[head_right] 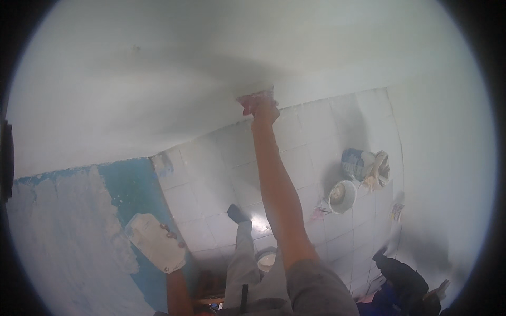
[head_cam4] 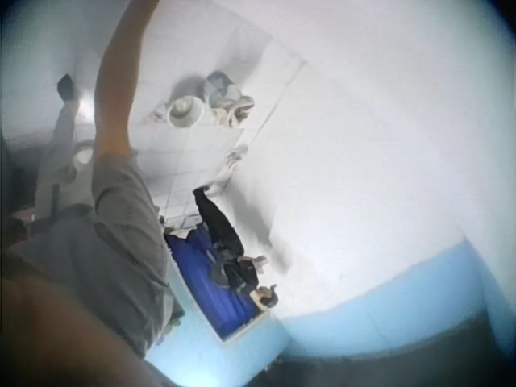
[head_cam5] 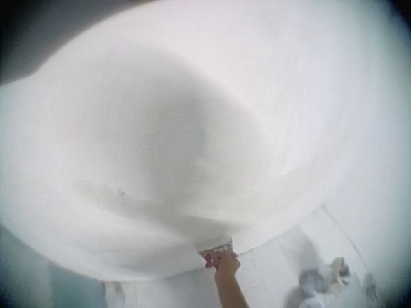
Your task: The person applies white plaster to a ceiling using a trowel and a hawk. They repeatedly scoop plaster from the hawk and spread it across the ceiling surface in smooth strokes.
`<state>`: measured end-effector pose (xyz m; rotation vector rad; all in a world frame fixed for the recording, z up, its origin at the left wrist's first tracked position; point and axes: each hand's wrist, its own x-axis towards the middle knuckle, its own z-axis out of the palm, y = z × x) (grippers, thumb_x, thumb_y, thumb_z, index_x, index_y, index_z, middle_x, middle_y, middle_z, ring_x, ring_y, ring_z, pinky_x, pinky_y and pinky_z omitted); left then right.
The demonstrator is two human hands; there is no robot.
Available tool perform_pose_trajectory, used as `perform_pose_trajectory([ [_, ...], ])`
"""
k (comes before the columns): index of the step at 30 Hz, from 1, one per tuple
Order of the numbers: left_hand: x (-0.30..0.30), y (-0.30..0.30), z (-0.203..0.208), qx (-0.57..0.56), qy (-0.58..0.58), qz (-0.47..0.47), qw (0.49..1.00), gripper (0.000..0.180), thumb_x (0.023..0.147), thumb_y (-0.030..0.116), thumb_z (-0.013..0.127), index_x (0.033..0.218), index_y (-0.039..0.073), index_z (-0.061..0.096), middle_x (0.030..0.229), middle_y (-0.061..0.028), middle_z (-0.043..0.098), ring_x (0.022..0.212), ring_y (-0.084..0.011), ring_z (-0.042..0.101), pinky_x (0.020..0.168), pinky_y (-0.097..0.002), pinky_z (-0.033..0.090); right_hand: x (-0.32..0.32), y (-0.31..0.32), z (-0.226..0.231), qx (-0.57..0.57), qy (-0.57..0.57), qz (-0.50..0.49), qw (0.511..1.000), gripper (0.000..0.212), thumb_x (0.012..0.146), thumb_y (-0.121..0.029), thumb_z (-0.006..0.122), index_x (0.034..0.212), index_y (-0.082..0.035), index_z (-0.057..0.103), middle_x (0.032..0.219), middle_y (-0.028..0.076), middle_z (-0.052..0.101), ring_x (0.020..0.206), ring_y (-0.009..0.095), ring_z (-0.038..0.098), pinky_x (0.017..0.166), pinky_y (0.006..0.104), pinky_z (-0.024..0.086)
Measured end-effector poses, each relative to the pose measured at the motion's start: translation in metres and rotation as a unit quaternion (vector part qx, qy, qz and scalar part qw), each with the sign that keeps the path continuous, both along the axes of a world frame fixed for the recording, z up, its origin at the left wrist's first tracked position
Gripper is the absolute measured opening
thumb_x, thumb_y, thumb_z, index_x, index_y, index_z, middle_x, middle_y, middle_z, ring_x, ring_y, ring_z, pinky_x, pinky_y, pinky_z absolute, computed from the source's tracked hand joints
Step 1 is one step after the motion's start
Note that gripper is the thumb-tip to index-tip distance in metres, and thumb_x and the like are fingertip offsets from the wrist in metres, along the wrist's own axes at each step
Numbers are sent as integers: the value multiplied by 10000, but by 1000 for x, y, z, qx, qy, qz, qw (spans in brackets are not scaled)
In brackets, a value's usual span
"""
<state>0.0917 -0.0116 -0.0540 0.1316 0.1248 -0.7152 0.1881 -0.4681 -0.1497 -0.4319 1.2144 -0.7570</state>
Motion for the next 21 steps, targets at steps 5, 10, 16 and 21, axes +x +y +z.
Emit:
perform_pose_trajectory([
  [5,5,31,0,-3,-16,0,1000,698,945,500,511,1499,179,233,1457,-139,296,1253,-342,401,949,-670,338,11,2,63,-99,-38,79,991,153,823,19,570,937,120,552,960,214,628,770,292,667,696,402,595],
  [10,5,50,2,-16,-4,1,1000,712,938,482,536,1503,183,221,1461,-128,288,1266,-348,390,958,-676,335,10,-2,140,-134,-69,111,982,168,842,35,537,946,166,553,934,251,634,737,313,675,698,397,604],
  [16,3,58,5,-26,-23,-11,999,707,942,487,522,1502,174,225,1461,-145,309,1275,-359,385,963,-677,328,-32,-11,176,-288,-85,189,935,230,853,-9,574,1037,129,569,1015,181,631,905,275,651,701,352,585],
  [21,-4,65,-5,-41,-2,6,999,706,941,500,513,1499,165,238,1482,-139,307,1287,-356,380,965,-669,317,-63,-21,92,-137,-68,65,986,240,827,-52,647,1061,-4,631,1004,115,645,882,197,639,725,330,536],
])
